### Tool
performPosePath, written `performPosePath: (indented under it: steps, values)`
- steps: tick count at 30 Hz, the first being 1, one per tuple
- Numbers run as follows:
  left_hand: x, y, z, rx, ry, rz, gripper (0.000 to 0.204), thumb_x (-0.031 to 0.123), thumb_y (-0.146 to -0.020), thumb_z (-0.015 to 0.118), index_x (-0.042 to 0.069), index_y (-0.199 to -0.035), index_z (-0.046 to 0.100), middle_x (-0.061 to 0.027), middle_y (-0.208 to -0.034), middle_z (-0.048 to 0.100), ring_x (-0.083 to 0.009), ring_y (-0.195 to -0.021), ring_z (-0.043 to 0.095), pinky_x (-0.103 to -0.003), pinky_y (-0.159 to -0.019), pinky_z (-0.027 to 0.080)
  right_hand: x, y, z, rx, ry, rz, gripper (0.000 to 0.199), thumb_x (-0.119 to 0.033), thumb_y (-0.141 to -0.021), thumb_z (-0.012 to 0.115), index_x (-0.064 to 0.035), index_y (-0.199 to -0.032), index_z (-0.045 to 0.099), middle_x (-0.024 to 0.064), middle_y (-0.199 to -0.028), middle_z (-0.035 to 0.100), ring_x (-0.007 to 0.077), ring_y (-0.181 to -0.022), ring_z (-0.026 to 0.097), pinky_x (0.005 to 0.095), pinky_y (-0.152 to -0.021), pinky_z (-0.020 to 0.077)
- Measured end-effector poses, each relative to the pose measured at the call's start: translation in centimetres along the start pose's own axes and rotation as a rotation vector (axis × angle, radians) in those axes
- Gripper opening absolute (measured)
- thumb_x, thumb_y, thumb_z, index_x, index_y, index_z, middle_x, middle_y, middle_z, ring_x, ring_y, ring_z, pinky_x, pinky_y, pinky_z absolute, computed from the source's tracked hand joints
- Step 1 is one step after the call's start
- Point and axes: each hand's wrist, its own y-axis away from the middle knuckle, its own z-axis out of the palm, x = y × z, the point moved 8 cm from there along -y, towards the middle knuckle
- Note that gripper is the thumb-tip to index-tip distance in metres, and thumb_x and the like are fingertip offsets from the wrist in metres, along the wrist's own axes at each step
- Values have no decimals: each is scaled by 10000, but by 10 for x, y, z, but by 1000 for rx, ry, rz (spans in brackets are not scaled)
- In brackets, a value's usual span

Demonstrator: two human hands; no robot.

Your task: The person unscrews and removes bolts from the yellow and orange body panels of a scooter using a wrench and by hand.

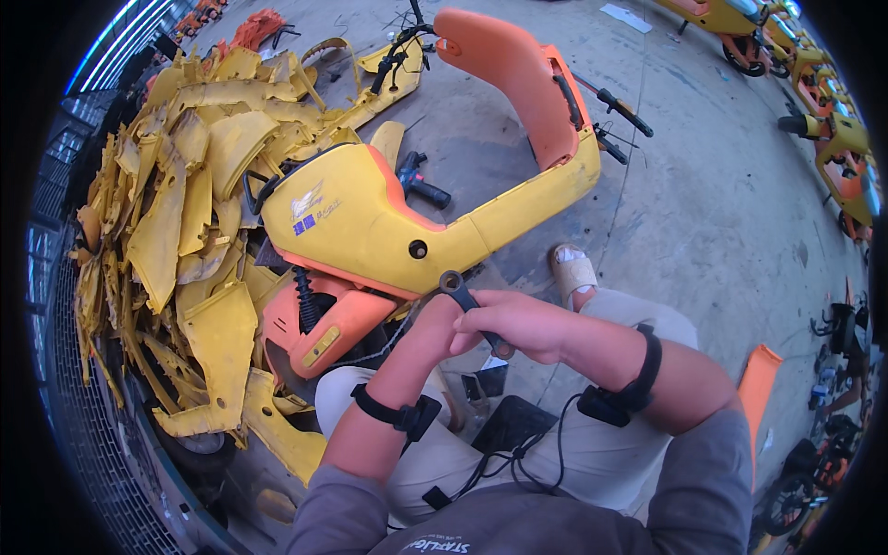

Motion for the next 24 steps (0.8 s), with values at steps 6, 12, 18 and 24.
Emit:
performPosePath:
  steps: [6,12,18,24]
  values:
    - [0,-1,17,19,305,8,116,133,-794,603,93,-875,677,-88,-802,687,-253,-733,649,-343,-663,497,5,-12,-7,42,61,-23,235,-268,-845,596,-71,-974,587,20,-794,637,88,-590,446,240,-504,315]
    - [52,2,13,-44,-414,80,29,79,-749,640,73,-773,654,-46,-767,679,-196,-728,659,-306,-631,505,-1,2,-15,46,18,-20,276,-275,-860,608,-63,-1036,591,35,-847,686,85,-659,565,208,-501,348]
    - [43,-6,9,-32,-316,62,243,182,-750,668,107,-980,643,-119,-874,680,-345,-821,652,-413,-682,512,-16,17,-17,-52,-9,-91,261,-279,-919,595,-62,-1064,578,42,-983,696,101,-792,629,215,-664,459]
    - [62,-4,9,-60,-415,175,181,214,-771,665,110,-919,646,-140,-852,669,-352,-799,644,-427,-672,506,-13,13,-27,-83,65,-165,235,-251,-943,588,-45,-1054,573,63,-991,697,127,-824,646,265,-764,513]
